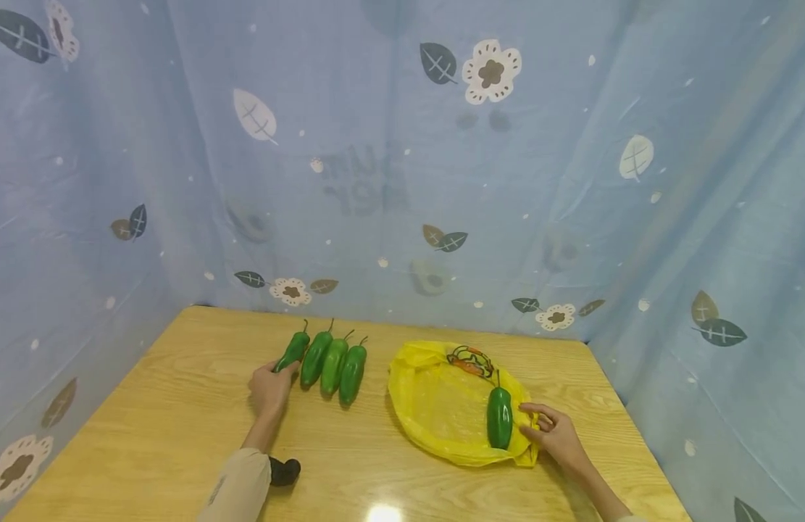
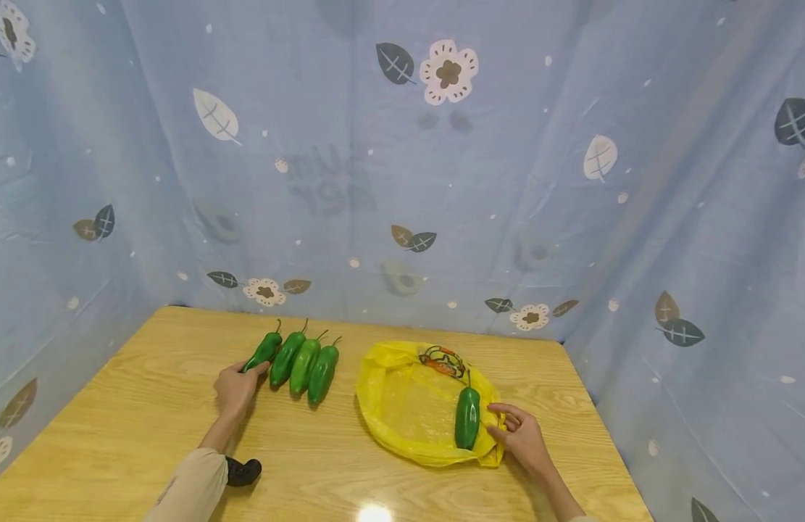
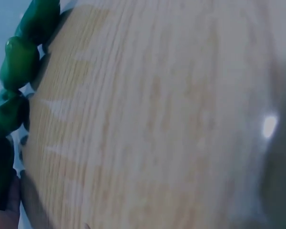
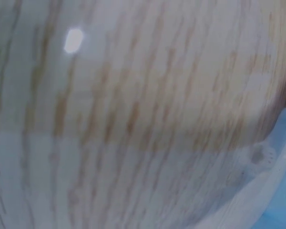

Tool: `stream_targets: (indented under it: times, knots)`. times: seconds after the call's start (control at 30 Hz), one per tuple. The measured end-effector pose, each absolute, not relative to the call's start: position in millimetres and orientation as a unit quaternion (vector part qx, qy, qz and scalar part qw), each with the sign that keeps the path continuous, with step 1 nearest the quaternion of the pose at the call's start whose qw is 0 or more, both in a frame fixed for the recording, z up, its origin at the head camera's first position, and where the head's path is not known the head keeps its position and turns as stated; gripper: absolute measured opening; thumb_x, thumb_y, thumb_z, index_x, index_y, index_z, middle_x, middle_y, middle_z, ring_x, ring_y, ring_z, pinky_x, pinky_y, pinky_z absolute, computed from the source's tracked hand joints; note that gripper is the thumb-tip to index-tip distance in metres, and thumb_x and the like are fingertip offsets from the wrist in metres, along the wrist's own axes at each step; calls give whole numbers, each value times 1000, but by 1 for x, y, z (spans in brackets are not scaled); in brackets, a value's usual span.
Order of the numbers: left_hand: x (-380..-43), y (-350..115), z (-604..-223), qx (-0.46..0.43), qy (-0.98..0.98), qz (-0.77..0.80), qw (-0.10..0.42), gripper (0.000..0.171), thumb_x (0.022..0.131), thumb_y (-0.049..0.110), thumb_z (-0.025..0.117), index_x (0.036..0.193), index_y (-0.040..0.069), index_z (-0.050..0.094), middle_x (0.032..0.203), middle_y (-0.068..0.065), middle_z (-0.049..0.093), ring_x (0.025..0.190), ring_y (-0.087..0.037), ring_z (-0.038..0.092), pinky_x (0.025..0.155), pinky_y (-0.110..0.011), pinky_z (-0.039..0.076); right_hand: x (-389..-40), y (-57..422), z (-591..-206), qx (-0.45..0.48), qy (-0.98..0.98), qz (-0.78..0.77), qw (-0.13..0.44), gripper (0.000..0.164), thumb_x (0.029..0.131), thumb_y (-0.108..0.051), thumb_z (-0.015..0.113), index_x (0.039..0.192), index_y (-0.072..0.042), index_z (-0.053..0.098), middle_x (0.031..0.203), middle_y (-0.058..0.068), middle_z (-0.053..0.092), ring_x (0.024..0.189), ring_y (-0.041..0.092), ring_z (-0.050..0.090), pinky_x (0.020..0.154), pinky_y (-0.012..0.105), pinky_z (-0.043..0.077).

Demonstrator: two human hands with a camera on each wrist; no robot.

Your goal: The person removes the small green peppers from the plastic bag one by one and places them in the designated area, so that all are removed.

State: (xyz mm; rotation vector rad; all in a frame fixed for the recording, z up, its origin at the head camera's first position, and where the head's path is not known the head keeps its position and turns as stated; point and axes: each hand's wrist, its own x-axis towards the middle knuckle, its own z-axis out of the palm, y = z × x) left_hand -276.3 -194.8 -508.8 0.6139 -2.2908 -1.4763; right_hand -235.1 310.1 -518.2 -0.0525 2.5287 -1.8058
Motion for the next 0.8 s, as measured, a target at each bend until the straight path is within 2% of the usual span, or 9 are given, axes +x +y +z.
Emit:
stream_targets:
  times: [0.1, 0.27, 0.33, 0.43, 0.57, 0.8]
  knots:
    - [-278, -194, -507, 217, -812, -515, 168, 38, 88, 22, 64, 113, -8, 66, 82, -21, 65, 63, -24, 55, 49, -27, 40, -236, 311, -518, -19, 819, -573, 11, 46, 83, 0, 72, 126, 6, 57, 139, 29, 44, 131, 50, 30, 99, 46, 43]
    - [-279, -194, -505, 209, -828, -495, 163, 32, 88, 23, 64, 96, -8, 70, 70, -13, 61, 58, -21, 52, 47, -27, 39, -237, 311, -519, -22, 825, -564, 13, 46, 83, -1, 72, 126, 7, 56, 138, 30, 45, 131, 51, 28, 99, 47, 43]
    - [-281, -194, -504, 194, -836, -488, 161, 33, 89, 23, 64, 95, -9, 69, 71, -14, 63, 59, -21, 54, 47, -26, 40, -237, 311, -519, -16, 825, -564, 15, 46, 83, -1, 71, 127, 6, 56, 138, 29, 46, 131, 50, 30, 100, 47, 43]
    - [-283, -194, -503, 177, -844, -482, 156, 36, 89, 23, 65, 102, -11, 68, 77, -19, 66, 62, -22, 58, 48, -26, 42, -236, 311, -520, -9, 828, -560, 11, 46, 83, -1, 72, 126, 5, 58, 136, 27, 48, 130, 47, 36, 103, 49, 38]
    - [-284, -195, -504, 163, -854, -469, 157, 35, 89, 20, 66, 103, -12, 67, 81, -23, 66, 66, -25, 61, 50, -27, 45, -236, 311, -520, -13, 827, -562, 9, 45, 83, -1, 72, 126, 7, 57, 135, 29, 48, 130, 48, 36, 104, 52, 36]
    - [-283, -197, -505, 127, -866, -452, 171, 36, 89, 13, 66, 104, -19, 62, 87, -31, 63, 74, -36, 63, 56, -38, 52, -235, 309, -519, -13, 823, -567, 8, 46, 83, 0, 71, 126, 7, 57, 137, 28, 47, 130, 48, 35, 103, 50, 37]
